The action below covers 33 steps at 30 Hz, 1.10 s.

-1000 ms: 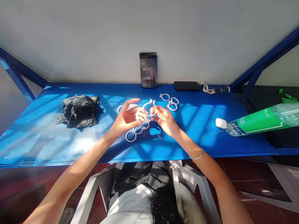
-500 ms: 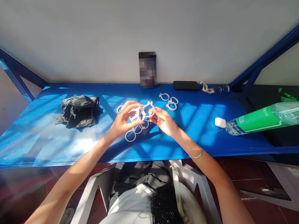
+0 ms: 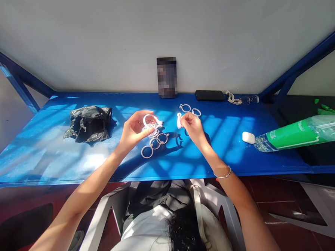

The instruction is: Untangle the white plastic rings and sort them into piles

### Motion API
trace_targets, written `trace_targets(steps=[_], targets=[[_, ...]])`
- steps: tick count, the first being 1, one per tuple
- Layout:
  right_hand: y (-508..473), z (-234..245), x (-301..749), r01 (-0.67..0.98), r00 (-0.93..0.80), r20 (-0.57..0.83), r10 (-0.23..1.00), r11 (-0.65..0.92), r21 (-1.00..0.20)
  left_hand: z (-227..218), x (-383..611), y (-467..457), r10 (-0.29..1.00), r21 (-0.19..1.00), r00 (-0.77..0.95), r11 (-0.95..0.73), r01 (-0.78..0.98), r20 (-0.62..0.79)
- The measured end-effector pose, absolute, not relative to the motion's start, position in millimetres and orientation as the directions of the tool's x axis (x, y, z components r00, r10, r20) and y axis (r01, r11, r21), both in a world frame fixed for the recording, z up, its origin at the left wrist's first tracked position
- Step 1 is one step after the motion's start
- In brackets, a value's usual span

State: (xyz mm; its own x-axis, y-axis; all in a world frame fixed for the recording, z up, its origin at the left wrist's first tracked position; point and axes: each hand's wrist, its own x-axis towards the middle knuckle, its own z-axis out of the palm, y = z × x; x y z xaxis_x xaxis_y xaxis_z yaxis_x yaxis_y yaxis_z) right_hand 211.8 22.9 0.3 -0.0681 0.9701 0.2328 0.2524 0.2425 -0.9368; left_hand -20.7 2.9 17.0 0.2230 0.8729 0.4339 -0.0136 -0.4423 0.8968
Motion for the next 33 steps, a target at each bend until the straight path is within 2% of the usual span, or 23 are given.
trace_targets(steps=[3, 5, 8, 11, 15, 20, 33], targets=[[24, -1, 218, 0.555, -0.051, 0.397, 0.916, 0.357, -0.751, 19, -18, 1, 0.882, 0.898, 0.181, -0.440, -0.013, 0.435], [23, 0, 218, 0.605, -0.097, 0.437, 0.894, 0.401, -0.688, 20, -16, 0, 0.890, 0.903, 0.159, -0.429, -0.022, 0.427], [18, 4, 211, 0.532, -0.201, 0.405, 0.892, 0.447, -0.719, 22, -14, -2, 0.899, 0.914, 0.177, -0.405, -0.003, 0.399], [9, 9, 202, 0.377, -0.342, 0.315, 0.885, 0.437, -0.817, 23, -11, -4, 0.900, 0.914, 0.213, -0.401, 0.064, 0.380], [1, 6, 194, 0.170, -0.465, 0.210, 0.860, 0.320, -0.932, 21, -10, -6, 0.889, 0.886, 0.234, -0.435, 0.161, 0.394], [-1, 2, 187, 0.014, -0.484, 0.156, 0.861, 0.185, -0.983, 22, -11, -6, 0.877, 0.870, 0.257, -0.457, 0.184, 0.406], [0, 2, 184, -0.018, -0.452, 0.152, 0.879, 0.161, -0.987, 20, -14, -3, 0.887, 0.880, 0.284, -0.427, 0.206, 0.364]])
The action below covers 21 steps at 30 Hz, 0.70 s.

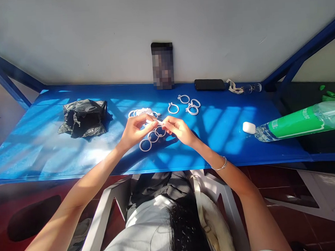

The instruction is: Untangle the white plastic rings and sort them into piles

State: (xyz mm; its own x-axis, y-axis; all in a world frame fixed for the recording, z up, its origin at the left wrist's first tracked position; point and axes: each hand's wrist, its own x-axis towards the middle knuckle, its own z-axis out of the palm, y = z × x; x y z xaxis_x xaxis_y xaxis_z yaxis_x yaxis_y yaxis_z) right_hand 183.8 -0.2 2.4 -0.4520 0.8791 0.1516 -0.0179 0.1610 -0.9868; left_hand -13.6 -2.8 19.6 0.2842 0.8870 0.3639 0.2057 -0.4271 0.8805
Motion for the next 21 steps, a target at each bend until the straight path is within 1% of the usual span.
trace_targets(steps=[7, 12, 16, 19, 21], targets=[[-3, -7, 178, -0.079, -0.433, 0.104, 0.895, 0.077, -0.994, 17, -8, -9, 0.880, 0.882, 0.325, -0.423, 0.206, 0.346], [-5, -5, 175, -0.062, -0.422, 0.056, 0.905, 0.032, -0.998, 16, -5, -10, 0.879, 0.883, 0.316, -0.428, 0.195, 0.357], [-6, 1, 175, -0.072, -0.428, 0.039, 0.903, 0.009, -0.997, 19, -5, -9, 0.837, 0.830, 0.349, -0.512, 0.223, 0.422], [-5, 1, 177, -0.047, -0.412, 0.059, 0.909, 0.043, -0.998, 24, -7, -9, 0.803, 0.764, 0.349, -0.581, 0.280, 0.482], [-2, -1, 181, 0.015, -0.374, 0.084, 0.924, 0.096, -0.995, 28, -12, -6, 0.805, 0.731, 0.316, -0.590, 0.343, 0.502]])
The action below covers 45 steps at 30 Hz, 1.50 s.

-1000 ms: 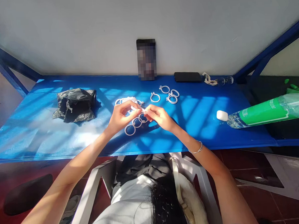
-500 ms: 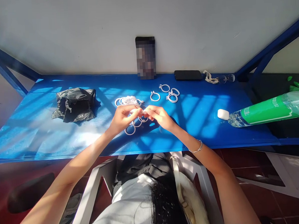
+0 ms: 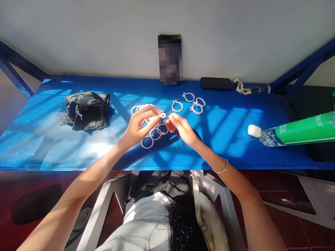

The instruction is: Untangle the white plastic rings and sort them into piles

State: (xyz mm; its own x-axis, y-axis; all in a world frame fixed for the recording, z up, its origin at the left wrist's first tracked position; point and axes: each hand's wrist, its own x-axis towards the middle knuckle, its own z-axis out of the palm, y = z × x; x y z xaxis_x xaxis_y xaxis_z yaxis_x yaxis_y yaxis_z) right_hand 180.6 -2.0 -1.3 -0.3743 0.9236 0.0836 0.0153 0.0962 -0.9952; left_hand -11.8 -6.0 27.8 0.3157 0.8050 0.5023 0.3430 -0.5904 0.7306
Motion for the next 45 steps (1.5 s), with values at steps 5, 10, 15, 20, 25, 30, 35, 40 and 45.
trace_targets(steps=[5, 10, 15, 20, 25, 30, 35, 40, 45], targets=[[16, -14, 198, 0.441, -0.239, 0.309, 0.920, 0.387, -0.810, 29, -35, 10, 0.793, 0.586, 0.223, -0.578, 0.569, 0.567], [36, -29, 208, 0.760, -0.306, 0.405, 0.862, 0.477, -0.442, 18, -47, 20, 0.801, 0.340, 0.308, -0.520, 0.784, 0.514], [46, -41, 213, 0.803, -0.370, 0.383, 0.846, 0.499, -0.326, 11, -45, 20, 0.806, 0.214, 0.385, -0.515, 0.830, 0.450], [48, -46, 214, 0.803, -0.407, 0.393, 0.825, 0.528, -0.276, 11, -46, 22, 0.804, 0.239, 0.412, -0.541, 0.806, 0.430], [48, -47, 213, 0.812, -0.407, 0.406, 0.818, 0.528, -0.250, 11, -46, 21, 0.820, 0.316, 0.401, -0.539, 0.780, 0.409], [46, -44, 211, 0.805, -0.385, 0.413, 0.825, 0.519, -0.287, 11, -48, 23, 0.814, 0.426, 0.394, -0.565, 0.706, 0.426], [43, -33, 207, 0.762, -0.326, 0.454, 0.830, 0.514, -0.393, 15, -47, 21, 0.815, 0.401, 0.388, -0.557, 0.727, 0.430], [27, -14, 198, 0.577, -0.280, 0.593, 0.755, 0.625, -0.525, 23, -40, 12, 0.803, 0.457, 0.343, -0.569, 0.684, 0.487], [4, -6, 189, 0.430, -0.274, 0.603, 0.749, 0.656, -0.620, 29, -27, 0, 0.794, 0.655, 0.346, -0.607, 0.449, 0.499]])
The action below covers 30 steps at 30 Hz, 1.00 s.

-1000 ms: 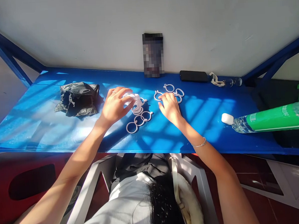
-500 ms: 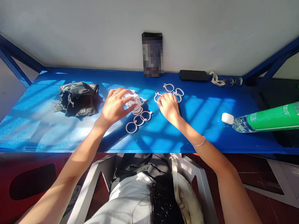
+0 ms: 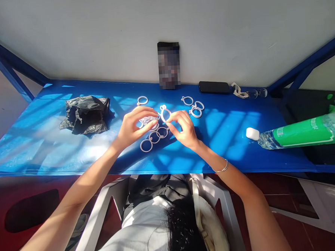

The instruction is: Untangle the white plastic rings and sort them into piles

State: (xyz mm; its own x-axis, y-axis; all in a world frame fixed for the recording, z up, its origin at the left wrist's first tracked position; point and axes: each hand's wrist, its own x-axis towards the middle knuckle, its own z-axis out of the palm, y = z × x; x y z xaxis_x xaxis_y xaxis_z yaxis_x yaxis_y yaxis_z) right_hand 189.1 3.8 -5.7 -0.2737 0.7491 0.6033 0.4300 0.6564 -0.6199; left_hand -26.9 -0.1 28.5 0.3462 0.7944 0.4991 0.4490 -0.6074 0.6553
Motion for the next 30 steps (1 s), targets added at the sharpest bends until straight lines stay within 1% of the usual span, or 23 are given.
trace_targets(steps=[3, 7, 10, 12, 14, 17, 19, 22, 24, 30], targets=[[-5, -6, 185, 0.406, -0.296, 0.584, 0.756, 0.653, -0.640, 27, -18, -5, 0.821, 0.767, 0.373, -0.553, 0.326, 0.433], [-10, -5, 182, 0.395, -0.309, 0.575, 0.758, 0.652, -0.647, 23, -11, -8, 0.850, 0.899, 0.418, -0.411, 0.149, 0.320], [-13, -4, 181, 0.353, -0.313, 0.578, 0.753, 0.657, -0.666, 22, -10, -8, 0.862, 0.941, 0.417, -0.335, 0.040, 0.289], [-15, -4, 180, 0.299, -0.307, 0.566, 0.765, 0.642, -0.706, 22, -9, -8, 0.868, 0.950, 0.405, -0.314, 0.001, 0.286], [-16, -5, 180, 0.232, -0.253, 0.513, 0.821, 0.566, -0.791, 21, -9, -8, 0.874, 0.953, 0.393, -0.303, -0.019, 0.286], [-13, -6, 181, 0.088, -0.147, 0.355, 0.923, 0.370, -0.925, 19, -7, -9, 0.878, 0.957, 0.396, -0.290, -0.002, 0.267], [-10, -5, 182, -0.003, -0.176, 0.250, 0.952, 0.253, -0.967, 16, -5, -10, 0.877, 0.960, 0.414, -0.279, 0.026, 0.244], [-6, -4, 183, -0.049, -0.288, 0.156, 0.945, 0.148, -0.988, 14, -4, -11, 0.873, 0.961, 0.435, -0.272, 0.058, 0.221], [-5, -3, 182, -0.049, -0.313, 0.127, 0.941, 0.118, -0.992, 12, -3, -12, 0.872, 0.959, 0.437, -0.276, 0.069, 0.219], [-9, 1, 181, -0.142, -0.305, 0.128, 0.944, 0.087, -0.986, 11, -2, -14, 0.871, 0.951, 0.427, -0.301, 0.075, 0.243]])
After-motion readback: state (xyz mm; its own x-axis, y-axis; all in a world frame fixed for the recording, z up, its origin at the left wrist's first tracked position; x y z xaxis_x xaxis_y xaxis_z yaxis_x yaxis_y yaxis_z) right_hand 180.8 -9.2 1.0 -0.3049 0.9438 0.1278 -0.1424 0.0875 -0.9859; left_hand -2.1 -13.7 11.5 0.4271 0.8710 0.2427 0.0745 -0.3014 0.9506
